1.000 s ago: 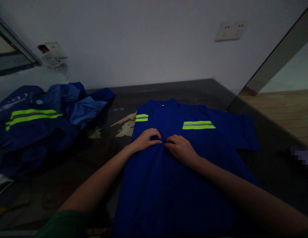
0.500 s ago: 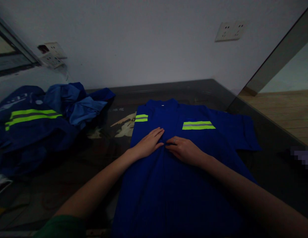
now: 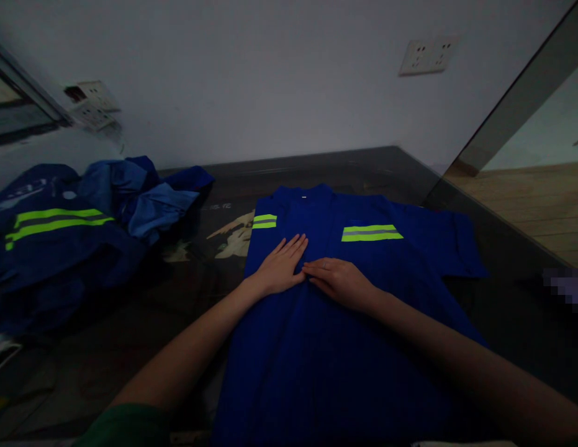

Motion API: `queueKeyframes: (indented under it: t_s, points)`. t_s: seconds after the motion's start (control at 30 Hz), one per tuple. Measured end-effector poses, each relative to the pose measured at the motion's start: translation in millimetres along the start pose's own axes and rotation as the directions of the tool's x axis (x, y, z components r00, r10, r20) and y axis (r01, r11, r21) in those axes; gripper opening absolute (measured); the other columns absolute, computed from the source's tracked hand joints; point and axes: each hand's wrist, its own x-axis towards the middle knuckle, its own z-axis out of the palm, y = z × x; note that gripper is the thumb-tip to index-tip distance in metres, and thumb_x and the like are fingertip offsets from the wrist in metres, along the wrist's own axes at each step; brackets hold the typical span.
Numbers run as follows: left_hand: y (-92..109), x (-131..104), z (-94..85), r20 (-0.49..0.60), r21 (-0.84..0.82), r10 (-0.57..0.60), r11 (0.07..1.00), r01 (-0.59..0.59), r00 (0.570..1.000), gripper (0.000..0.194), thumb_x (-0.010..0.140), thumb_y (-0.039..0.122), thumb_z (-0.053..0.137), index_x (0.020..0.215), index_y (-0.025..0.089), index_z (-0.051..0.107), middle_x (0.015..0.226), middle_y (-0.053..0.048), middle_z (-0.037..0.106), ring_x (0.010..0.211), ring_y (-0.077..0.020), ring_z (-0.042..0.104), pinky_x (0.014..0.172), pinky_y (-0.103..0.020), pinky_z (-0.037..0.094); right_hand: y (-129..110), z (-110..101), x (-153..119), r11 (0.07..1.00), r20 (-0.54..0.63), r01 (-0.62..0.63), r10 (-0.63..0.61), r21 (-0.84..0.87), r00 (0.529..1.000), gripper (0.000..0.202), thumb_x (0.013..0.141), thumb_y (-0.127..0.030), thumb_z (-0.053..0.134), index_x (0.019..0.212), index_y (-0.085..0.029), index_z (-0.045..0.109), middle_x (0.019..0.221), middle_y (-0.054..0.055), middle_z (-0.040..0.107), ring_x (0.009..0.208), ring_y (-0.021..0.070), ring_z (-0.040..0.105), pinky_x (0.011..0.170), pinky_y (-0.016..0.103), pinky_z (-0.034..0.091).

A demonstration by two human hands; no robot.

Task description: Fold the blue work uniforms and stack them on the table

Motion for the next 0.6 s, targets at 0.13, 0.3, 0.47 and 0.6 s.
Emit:
queueKeyframes:
  t_s: [0.13,0.3,0.47,0.6]
  points:
    - [-2.8,1.2,2.1,-0.061,-0.051,-0.062,0.997,0.059,0.996,0.083,0.086,0.047,0.047,0.149,0.004,0.015,0.157,-0.017,0.016,0.146,-0.0217,0.009,0.119,-0.040,0.011,-0.4,-5.8,6.4,0.988,0.015,-0.137,0.136,0.077,0.991,0.028,0.094,-0.020,0.047,0.112,-0.016,0.068,0.107,0.008,0.071,0.099,0.0200,0.064,0.088,0.033,0.050]
    - [-7.0,0.6,5.8,-0.170,-0.180,-0.132,0.978,0.101,0.977,0.105,0.076,0.061,0.059,0.150,0.007,0.008,0.156,-0.021,0.016,0.146,-0.0265,0.012,0.118,-0.044,0.016,-1.0,-14.8,46.0,0.936,0.068,-0.352,0.352,-0.003,0.934,0.024,0.093,-0.023,0.048,0.100,-0.017,0.070,0.100,0.008,0.072,0.094,0.0198,0.066,0.083,0.029,0.049]
    - [-9.9,-2.5,5.8,-0.290,-0.292,-0.138,0.955,0.050,0.947,0.118,0.069,0.053,0.071,0.151,0.017,-0.006,0.157,-0.019,0.011,0.146,-0.0288,0.009,0.117,-0.049,0.018,-14.8,-2.1,80.4,0.889,0.181,-0.373,0.426,-0.266,0.886,0.029,0.091,-0.029,0.048,0.105,-0.011,0.067,0.098,0.017,0.071,0.089,0.0268,0.069,0.072,0.033,0.052]
    - [-11.1,-3.8,4.0,-0.295,-0.305,-0.096,0.952,0.001,0.951,0.117,0.069,0.045,0.074,0.151,0.022,-0.006,0.158,-0.017,0.012,0.146,-0.0295,0.010,0.116,-0.050,0.019,-21.1,3.6,83.4,0.880,0.227,-0.356,0.434,-0.314,0.872,0.031,0.092,-0.026,0.045,0.101,-0.011,0.069,0.094,0.019,0.072,0.087,0.0272,0.070,0.070,0.033,0.053]
